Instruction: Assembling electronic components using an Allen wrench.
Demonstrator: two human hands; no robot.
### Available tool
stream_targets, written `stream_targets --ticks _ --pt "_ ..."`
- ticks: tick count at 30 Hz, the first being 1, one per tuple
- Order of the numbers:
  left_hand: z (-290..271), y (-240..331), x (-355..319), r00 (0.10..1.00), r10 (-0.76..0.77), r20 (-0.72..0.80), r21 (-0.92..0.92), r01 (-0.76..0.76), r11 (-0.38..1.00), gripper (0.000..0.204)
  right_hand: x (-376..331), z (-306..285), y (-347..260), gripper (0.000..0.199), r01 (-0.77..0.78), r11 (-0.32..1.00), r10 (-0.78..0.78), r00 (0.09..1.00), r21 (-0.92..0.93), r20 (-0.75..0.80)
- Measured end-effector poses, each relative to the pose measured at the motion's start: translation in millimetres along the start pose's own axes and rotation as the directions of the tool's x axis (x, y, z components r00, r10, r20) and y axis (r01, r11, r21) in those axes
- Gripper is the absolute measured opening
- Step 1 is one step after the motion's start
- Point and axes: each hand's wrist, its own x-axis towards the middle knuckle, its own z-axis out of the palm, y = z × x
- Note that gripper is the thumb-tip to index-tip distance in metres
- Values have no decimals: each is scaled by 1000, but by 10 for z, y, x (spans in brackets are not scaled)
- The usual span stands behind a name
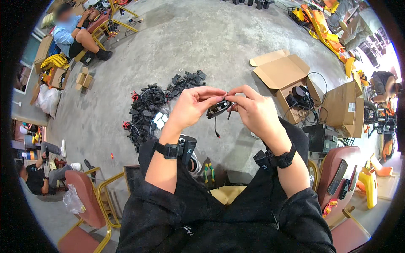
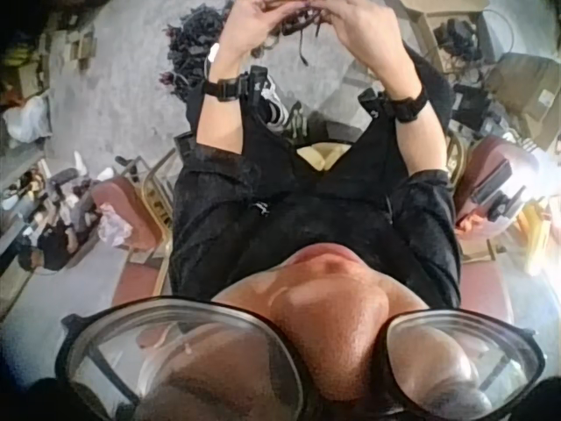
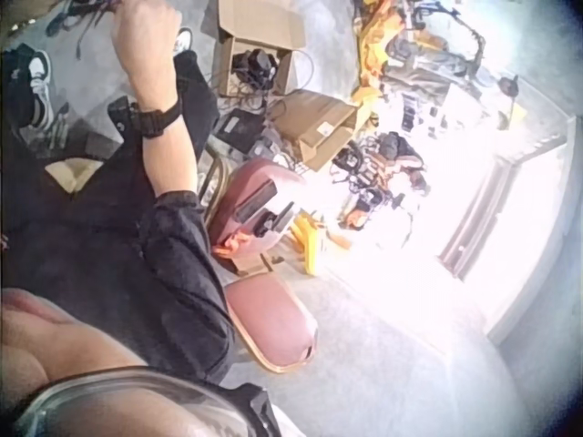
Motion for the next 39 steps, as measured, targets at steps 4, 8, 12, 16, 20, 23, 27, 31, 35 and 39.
stream_targets --ticks 4,8,12,16,20,23,27,31,35,39 --pt "4 -3 5 1000 15 18 21 -15 1000 24 -1 -24 12 20 11 999 -12 1000 -45 -10" --pt "-16 -9 3 996 45 71 -5 -45 999 30 -9 -27 16 21 22 999 -24 999 -43 -48" --pt "-43 -1 14 995 61 81 -108 -52 993 33 1 -9 20 25 43 999 -45 993 -23 -105" --pt "-62 15 20 996 44 79 -175 -30 984 37 12 -9 9 34 66 998 -64 989 13 -134" --pt "-54 17 12 995 62 84 -235 -40 971 35 15 -27 -22 42 80 996 -84 988 -39 -126" --pt "-44 11 11 992 79 101 -359 -37 933 35 28 -35 -36 44 91 995 -96 988 -50 -123" --pt "0 -8 44 997 48 69 -358 -20 933 37 68 -26 -24 42 109 994 -112 984 -28 -141" --pt "18 -11 47 996 63 60 -348 -38 937 38 72 -12 -8 41 70 997 -71 994 -14 -80" --pt "11 1 33 995 78 59 -338 -54 940 38 67 -8 14 39 105 994 -106 992 -9 -65" --pt "44 13 48 994 113 5 -318 -106 942 34 70 -9 26 39 153 988 -155 984 -27 -92"
